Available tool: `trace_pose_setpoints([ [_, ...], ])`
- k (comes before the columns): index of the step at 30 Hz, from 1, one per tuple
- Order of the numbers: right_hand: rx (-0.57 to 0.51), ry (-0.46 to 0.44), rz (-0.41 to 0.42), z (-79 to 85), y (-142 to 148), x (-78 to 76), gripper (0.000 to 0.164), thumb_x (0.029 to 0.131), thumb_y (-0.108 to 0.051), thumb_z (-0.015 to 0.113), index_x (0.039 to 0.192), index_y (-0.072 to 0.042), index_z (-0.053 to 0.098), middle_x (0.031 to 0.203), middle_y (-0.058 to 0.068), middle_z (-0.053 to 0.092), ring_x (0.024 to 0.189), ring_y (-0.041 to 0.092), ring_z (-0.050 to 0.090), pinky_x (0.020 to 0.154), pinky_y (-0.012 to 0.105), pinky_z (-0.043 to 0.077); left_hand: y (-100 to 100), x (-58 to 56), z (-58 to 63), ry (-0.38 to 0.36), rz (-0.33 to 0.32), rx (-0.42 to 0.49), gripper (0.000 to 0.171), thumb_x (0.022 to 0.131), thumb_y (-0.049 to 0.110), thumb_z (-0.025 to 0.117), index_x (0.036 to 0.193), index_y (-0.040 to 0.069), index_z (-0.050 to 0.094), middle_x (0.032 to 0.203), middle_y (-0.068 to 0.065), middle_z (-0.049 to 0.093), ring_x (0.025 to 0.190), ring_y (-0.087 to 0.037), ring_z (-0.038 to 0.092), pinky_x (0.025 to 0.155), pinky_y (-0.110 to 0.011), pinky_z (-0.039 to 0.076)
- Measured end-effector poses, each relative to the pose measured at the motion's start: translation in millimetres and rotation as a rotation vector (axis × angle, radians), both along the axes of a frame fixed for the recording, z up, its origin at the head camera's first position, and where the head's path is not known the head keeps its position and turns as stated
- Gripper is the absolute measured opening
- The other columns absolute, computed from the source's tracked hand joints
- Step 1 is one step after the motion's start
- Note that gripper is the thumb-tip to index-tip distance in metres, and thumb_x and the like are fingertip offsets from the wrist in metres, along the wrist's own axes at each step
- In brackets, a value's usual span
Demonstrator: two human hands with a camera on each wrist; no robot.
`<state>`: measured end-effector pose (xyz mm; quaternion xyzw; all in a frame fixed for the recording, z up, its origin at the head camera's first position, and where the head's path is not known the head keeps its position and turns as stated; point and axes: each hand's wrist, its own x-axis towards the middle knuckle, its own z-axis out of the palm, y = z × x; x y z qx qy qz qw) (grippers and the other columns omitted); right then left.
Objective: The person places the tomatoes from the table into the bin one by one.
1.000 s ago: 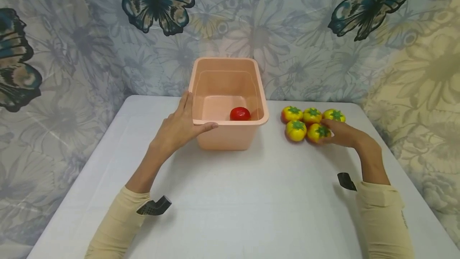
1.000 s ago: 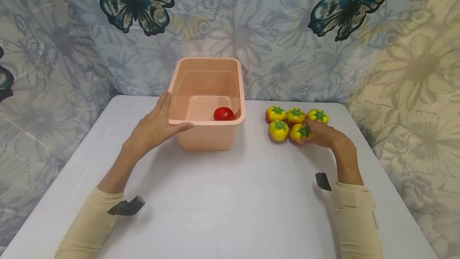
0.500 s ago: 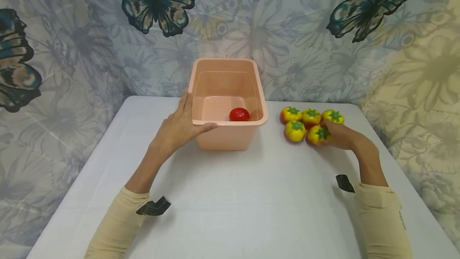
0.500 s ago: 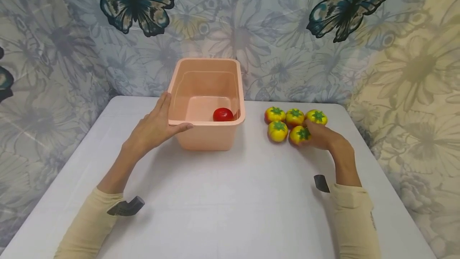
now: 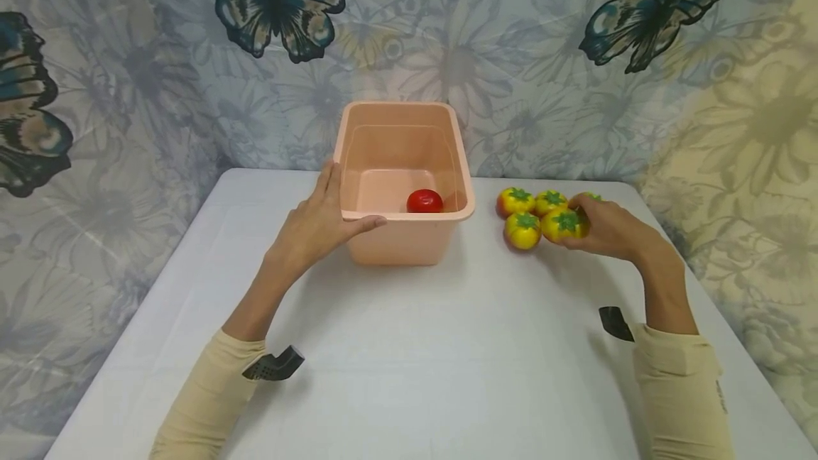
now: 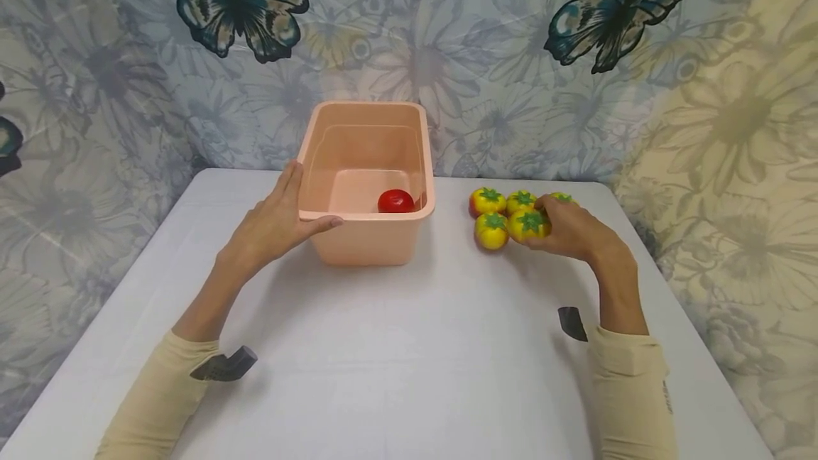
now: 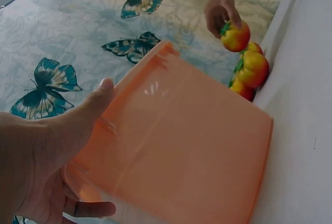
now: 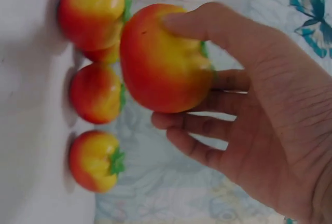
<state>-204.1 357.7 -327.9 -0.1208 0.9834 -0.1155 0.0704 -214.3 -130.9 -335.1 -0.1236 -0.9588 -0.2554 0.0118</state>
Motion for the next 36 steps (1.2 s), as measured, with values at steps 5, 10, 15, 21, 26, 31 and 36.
trace_pose_setpoints([
  [5, -0.037, 0.069, 0.01, 9.4, -12, -1.5, 0.071, 0.089, -0.039, 0.079, 0.135, 0.008, 0.053, 0.116, 0.025, 0.068, 0.094, 0.029, 0.064, 0.081, 0.043, 0.054, 0, -0.4, -0.3, 0.002, -0.002, 0.0, 0.132, 0.081, 0.087, 0.061, 0.169, 0.014, -0.006, 0.178, -0.013, 0.001, 0.129, -0.053, 0.061, 0.098, -0.066, 0.055],
  [10, -0.062, 0.169, 0.056, 21.0, -25, 0.2, 0.064, 0.087, -0.037, 0.079, 0.13, 0.004, 0.057, 0.109, 0.019, 0.07, 0.088, 0.026, 0.062, 0.075, 0.037, 0.052, 2, -0.7, -0.1, 0.003, -0.003, 0.002, 0.132, 0.081, 0.087, 0.061, 0.169, 0.013, -0.005, 0.179, -0.012, 0.001, 0.128, -0.053, 0.061, 0.098, -0.065, 0.056],
  [15, -0.147, 0.256, 0.099, 33.7, -38, 4.0, 0.061, 0.082, -0.03, 0.082, 0.13, 0.001, 0.061, 0.108, 0.017, 0.072, 0.087, 0.023, 0.06, 0.071, 0.028, 0.049, 2, -0.1, -0.5, 0.001, -0.004, -0.001, 0.132, 0.082, 0.086, 0.062, 0.169, 0.013, -0.004, 0.179, -0.012, 0.002, 0.127, -0.051, 0.063, 0.096, -0.064, 0.057],
  [21, -0.235, 0.319, 0.126, 47.3, -55, 2.3, 0.056, 0.077, -0.023, 0.083, 0.127, -0.003, 0.065, 0.106, 0.012, 0.073, 0.091, 0.022, 0.061, 0.075, 0.025, 0.048, 2, -0.8, -0.4, 0.006, -0.001, 0.0, 0.132, 0.082, 0.086, 0.062, 0.169, 0.013, -0.005, 0.179, -0.012, 0.002, 0.128, -0.052, 0.061, 0.1, -0.064, 0.055],
  [26, -0.236, 0.286, 0.156, 52.9, -71, -5.2, 0.058, 0.079, -0.025, 0.08, 0.13, -0.002, 0.063, 0.113, 0.014, 0.072, 0.096, 0.024, 0.062, 0.08, 0.033, 0.05, 0, -1.6, -0.2, 0.01, -0.001, 0.009, 0.132, 0.081, 0.086, 0.062, 0.169, 0.014, -0.005, 0.179, -0.012, 0.002, 0.127, -0.051, 0.062, 0.098, -0.064, 0.056],
  [31, -0.254, 0.274, 0.181, 55.3, -88, -10.5, 0.057, 0.083, -0.026, 0.078, 0.131, -0.002, 0.06, 0.114, 0.013, 0.07, 0.095, 0.023, 0.061, 0.082, 0.033, 0.05, 0, -2.2, -1.1, 0.017, -0.001, 0.004, 0.132, 0.081, 0.087, 0.061, 0.169, 0.013, -0.005, 0.178, -0.012, 0.003, 0.126, -0.051, 0.063, 0.097, -0.064, 0.057],
  [36, -0.313, 0.22, 0.145, 59.3, -105, -14.8, 0.064, 0.085, -0.031, 0.077, 0.136, -0.002, 0.049, 0.12, 0.015, 0.063, 0.102, 0.028, 0.057, 0.088, 0.04, 0.051, -1, -1.3, -0.3, 0.023, 0.001, -0.008, 0.132, 0.082, 0.087, 0.06, 0.169, 0.012, -0.004, 0.178, -0.013, 0.003, 0.124, -0.05, 0.064, 0.096, -0.063, 0.057],
])
